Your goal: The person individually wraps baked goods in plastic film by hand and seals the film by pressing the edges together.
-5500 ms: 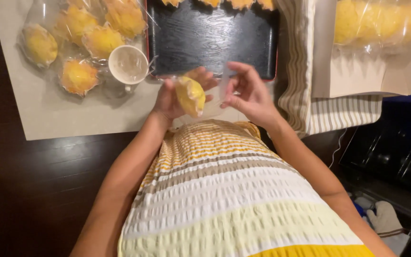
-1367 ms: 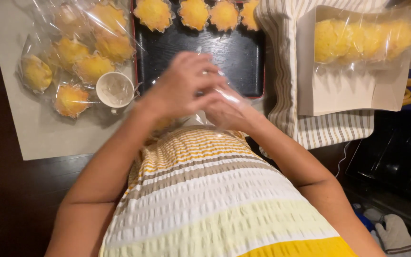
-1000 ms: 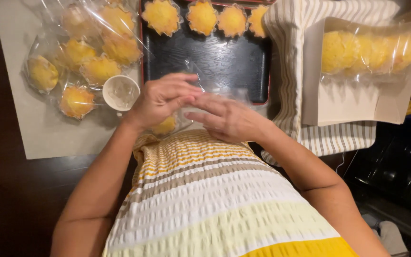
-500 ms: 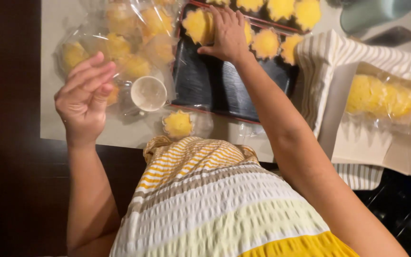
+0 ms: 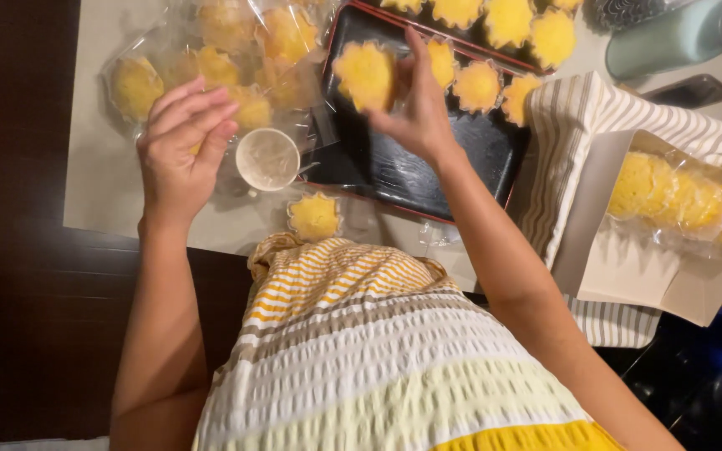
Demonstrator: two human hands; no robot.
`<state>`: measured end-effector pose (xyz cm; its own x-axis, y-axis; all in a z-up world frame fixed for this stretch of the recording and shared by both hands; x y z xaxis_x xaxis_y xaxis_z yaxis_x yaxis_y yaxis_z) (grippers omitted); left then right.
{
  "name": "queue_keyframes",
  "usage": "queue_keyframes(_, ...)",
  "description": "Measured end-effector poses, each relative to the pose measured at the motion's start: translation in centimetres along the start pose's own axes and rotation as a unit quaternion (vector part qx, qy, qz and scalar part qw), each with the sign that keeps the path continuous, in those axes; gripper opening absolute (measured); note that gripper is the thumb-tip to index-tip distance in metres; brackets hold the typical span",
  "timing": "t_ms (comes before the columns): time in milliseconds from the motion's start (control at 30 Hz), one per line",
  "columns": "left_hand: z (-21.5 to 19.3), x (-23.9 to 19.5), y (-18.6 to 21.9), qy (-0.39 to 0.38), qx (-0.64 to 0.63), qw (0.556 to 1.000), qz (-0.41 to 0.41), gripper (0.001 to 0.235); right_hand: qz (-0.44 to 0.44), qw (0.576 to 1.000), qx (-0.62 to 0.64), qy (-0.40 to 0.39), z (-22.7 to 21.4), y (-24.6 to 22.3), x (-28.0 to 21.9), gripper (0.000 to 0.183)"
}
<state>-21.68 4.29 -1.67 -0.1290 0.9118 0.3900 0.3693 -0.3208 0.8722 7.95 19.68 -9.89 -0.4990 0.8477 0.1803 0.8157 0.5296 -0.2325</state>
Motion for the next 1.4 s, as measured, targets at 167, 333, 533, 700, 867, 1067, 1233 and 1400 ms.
queue_keyframes(167,3.1,1.0,0.5,-0.042,0.003,0.999,0.025,0.020,0.020,0.987,0.158,-0.034,-6.3,-3.4,-3.8,0.122)
queue_keyframes(333,5.8,1.3,0.7,-0.090,-0.029,0.994,0.059,0.022,-0.042,0.978,0.199,-0.046,-8.7,-4.2,-5.7,0.121)
queue_keyframes(533,7.8,0.9,1.6,-0.146,-0.099,0.981,0.077,0.023,-0.034,0.946,0.312,-0.079,-8.7,-3.7,-7.7,0.119)
queue_keyframes(700,10.5,-0.3,2.2,-0.139,-0.155,0.977,0.051,0.021,-0.011,0.950,0.307,-0.047,-9.8,-5.3,-8.8,0.123)
queue_keyframes(867,13.0,-2.5,3.4,-0.118,-0.238,0.962,0.055,0.021,-0.080,0.993,0.019,0.089,-12.4,-6.4,-10.3,0.126)
queue_keyframes(1067,15.6,-4.4,0.0,0.065,-0.497,0.841,-0.202,0.081,-0.084,0.988,0.086,0.102,-17.6,-6.4,-12.3,0.129)
queue_keyframes(1233,19.5,-8.0,3.0,-0.218,-0.758,0.454,-0.414,0.079,-0.178,0.972,0.154,0.002,-19.7,-8.4,-12.8,0.130)
queue_keyframes(1400,19.9,-9.0,6.7,-0.276,-0.784,0.411,-0.375,0.082,-0.222,0.954,0.188,-0.074,-23.5,-12.4,-12.5,0.132)
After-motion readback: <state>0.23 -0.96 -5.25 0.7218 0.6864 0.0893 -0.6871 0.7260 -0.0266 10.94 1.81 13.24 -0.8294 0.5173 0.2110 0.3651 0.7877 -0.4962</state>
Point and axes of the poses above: each hand's wrist, its own x-axis towards the middle knuckle, its own z-axis out of the palm, y = z × x, the point moved 7 cm from there along x, towards the middle knuckle, and after that the axes turned 15 degrees about -x, right-handed, at the moved point
